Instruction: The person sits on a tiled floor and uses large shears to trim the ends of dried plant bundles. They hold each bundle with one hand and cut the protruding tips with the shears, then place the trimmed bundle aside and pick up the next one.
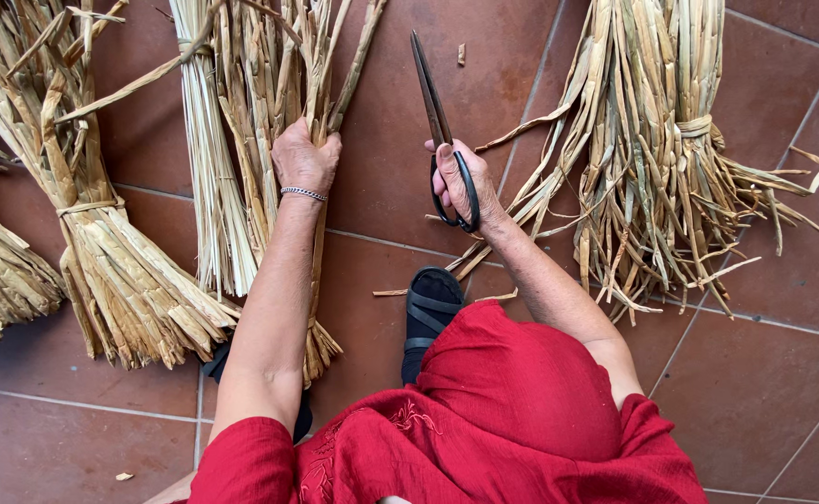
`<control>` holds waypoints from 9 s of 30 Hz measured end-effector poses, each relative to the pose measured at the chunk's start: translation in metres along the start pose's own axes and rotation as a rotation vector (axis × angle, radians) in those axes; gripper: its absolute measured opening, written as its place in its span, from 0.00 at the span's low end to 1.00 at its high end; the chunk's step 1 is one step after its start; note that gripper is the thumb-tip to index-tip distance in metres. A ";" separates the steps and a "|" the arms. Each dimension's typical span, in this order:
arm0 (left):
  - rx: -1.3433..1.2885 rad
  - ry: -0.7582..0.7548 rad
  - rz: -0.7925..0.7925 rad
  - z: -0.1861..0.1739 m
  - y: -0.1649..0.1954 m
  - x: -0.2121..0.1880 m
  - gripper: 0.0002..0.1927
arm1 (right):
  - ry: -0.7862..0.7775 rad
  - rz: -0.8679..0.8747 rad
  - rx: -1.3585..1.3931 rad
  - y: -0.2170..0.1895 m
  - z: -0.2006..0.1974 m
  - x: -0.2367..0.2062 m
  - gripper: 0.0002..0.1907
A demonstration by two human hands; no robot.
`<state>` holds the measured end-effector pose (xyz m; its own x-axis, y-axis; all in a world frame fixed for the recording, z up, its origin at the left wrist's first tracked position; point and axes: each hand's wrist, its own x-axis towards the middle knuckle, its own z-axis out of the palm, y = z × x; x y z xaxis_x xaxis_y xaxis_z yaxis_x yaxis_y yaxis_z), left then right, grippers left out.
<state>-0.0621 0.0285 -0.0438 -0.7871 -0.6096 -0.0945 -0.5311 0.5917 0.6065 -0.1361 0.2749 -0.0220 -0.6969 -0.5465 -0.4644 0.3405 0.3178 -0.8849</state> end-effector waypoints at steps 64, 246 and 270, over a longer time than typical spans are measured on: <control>-0.838 -0.364 -0.387 0.004 -0.007 -0.008 0.10 | 0.176 -0.231 -0.305 -0.004 -0.038 0.031 0.42; -1.139 -0.317 -0.558 -0.082 -0.084 -0.044 0.26 | -0.139 0.001 0.194 -0.028 0.052 0.038 0.53; -1.152 -0.294 -0.539 -0.079 -0.066 -0.037 0.28 | -0.029 -0.456 -0.378 -0.055 0.044 0.045 0.45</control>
<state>0.0274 -0.0296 -0.0178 -0.6775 -0.4027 -0.6155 -0.3427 -0.5676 0.7486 -0.1583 0.1983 0.0036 -0.7005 -0.7122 -0.0458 -0.2411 0.2966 -0.9241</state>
